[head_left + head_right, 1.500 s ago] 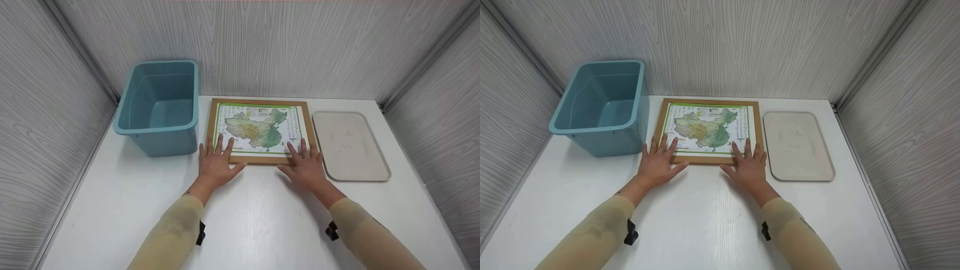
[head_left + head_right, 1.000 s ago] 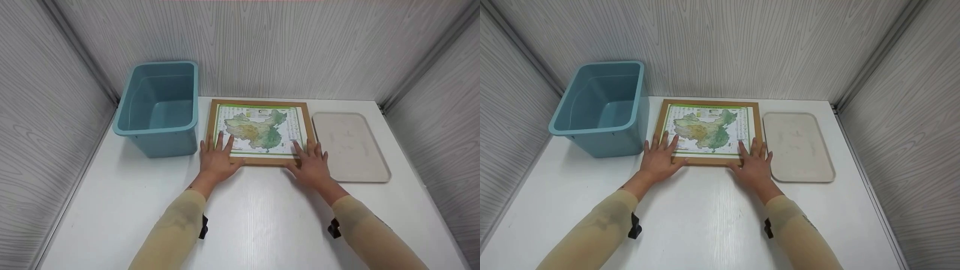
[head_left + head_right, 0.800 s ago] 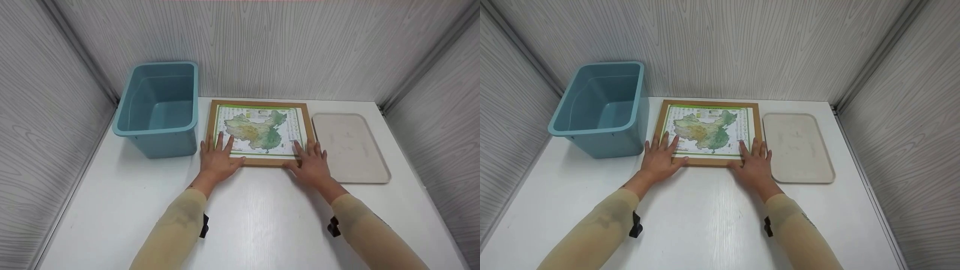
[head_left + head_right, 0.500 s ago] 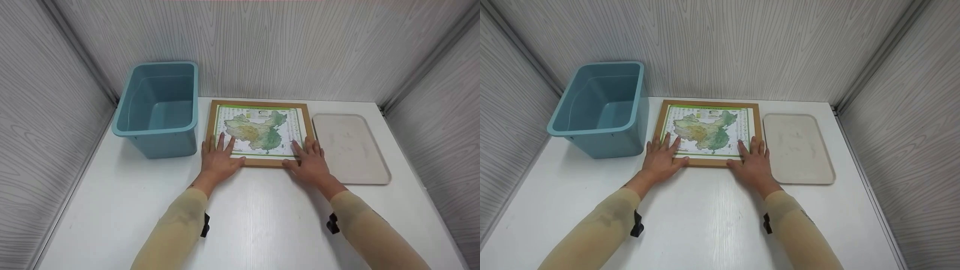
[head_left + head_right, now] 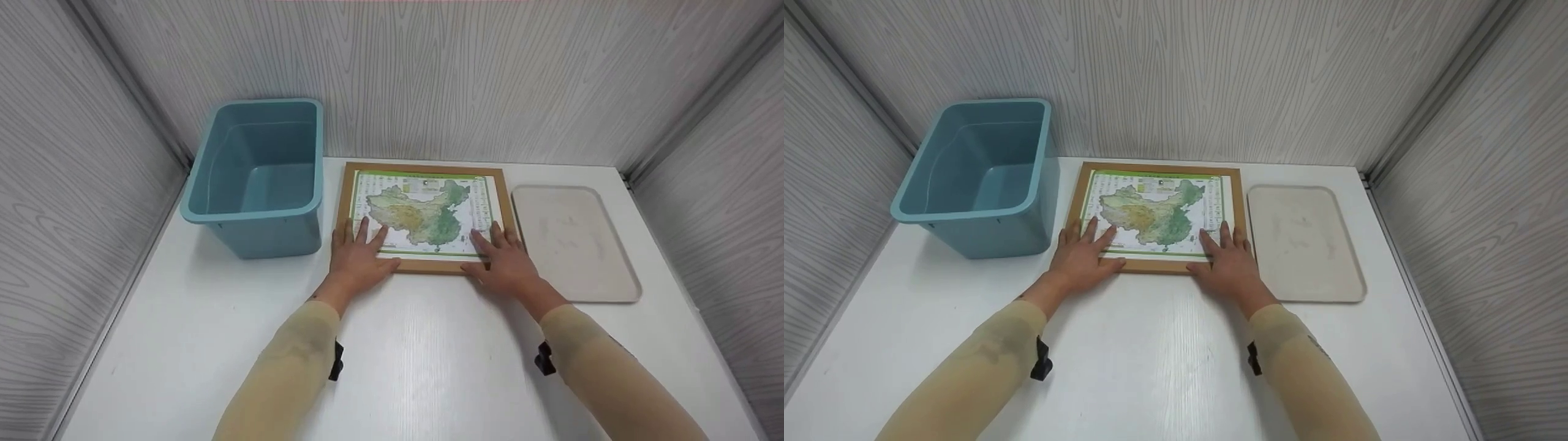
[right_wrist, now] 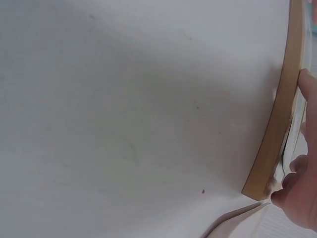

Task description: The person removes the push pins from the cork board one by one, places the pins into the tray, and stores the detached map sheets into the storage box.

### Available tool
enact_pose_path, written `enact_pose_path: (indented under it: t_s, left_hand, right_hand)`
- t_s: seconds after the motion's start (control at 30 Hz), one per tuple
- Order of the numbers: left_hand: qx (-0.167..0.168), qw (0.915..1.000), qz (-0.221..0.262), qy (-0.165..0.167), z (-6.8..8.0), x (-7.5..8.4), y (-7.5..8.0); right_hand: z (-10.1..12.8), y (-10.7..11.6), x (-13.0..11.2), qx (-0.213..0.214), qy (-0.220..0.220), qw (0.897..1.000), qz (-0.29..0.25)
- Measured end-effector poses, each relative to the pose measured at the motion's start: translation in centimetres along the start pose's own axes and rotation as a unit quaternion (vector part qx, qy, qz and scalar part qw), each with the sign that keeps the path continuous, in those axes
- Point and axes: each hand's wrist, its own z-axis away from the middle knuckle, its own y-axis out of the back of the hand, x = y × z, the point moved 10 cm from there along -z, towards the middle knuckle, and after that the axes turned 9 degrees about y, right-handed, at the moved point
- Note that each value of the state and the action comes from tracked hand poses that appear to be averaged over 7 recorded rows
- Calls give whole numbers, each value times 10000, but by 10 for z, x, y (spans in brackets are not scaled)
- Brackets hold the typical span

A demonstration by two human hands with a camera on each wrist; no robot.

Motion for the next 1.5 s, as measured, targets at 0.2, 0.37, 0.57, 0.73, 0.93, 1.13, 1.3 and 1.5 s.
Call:
enact_pose_path:
  t_s: [0.2, 0.37, 0.57, 0.73, 0.93, 1.13, 1.3, 1.5]
  left_hand:
    - [-73, 9999, -124, -86, -2, 0, -3]
    - [58, 9997, -35, -251, 0, 6, 5]
    - [-182, 9993, 114, -306, -1, 11, 8]
    - [-342, 9989, 127, -295, -1, 12, 10]
    - [-556, 9979, 11, -342, -1, 12, 7]
    - [-622, 9976, -17, -297, -1, 11, 5]
    - [-693, 9972, 146, -242, 1, 11, 5]
    - [-820, 9960, 280, -197, 7, 14, 2]
  right_hand:
    - [-4, -1, -1, -79, 126, 9998, 113]
    - [-11, 5, -3, -159, 174, 9997, 66]
    - [-15, 5, -6, -448, 312, 9983, 183]
    - [-15, 7, -8, -475, 365, 9981, 163]
    - [-15, 6, -8, -503, 382, 9980, 81]
    - [-15, 7, -8, -425, 465, 9980, 104]
    - [-12, 8, -9, -415, 457, 9981, 49]
    - [-7, 6, -8, -456, 399, 9982, -37]
